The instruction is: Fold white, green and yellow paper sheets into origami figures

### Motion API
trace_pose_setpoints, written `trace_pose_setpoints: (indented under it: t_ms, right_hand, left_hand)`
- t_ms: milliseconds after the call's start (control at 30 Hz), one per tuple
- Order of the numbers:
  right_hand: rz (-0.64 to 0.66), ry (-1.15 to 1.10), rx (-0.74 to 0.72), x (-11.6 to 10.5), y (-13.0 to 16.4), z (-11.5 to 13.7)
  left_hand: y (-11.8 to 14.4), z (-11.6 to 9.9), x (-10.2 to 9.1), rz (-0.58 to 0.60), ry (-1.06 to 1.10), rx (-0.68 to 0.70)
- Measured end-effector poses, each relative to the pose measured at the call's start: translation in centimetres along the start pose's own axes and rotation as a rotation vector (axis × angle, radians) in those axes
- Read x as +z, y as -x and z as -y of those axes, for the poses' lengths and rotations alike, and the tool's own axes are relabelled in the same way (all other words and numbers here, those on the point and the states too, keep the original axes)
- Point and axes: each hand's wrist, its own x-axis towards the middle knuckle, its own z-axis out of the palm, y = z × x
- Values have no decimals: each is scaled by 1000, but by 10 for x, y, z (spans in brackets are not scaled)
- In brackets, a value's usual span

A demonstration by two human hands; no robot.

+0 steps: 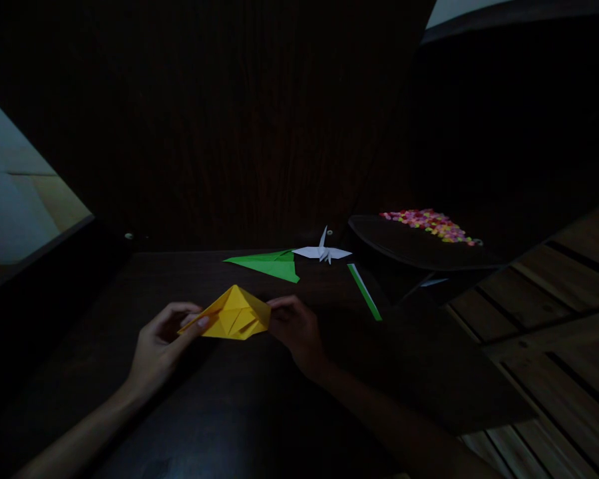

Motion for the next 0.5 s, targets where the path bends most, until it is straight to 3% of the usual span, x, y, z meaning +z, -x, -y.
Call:
trace_pose_setpoints:
  t_ms: [167, 500]
  right_hand:
    - [50, 4, 130, 4, 2, 0]
    - [265, -83, 306, -3, 6, -9]
  left_hand:
    - [0, 9, 0, 10, -197, 49]
    - [1, 11, -3, -45, -394, 355]
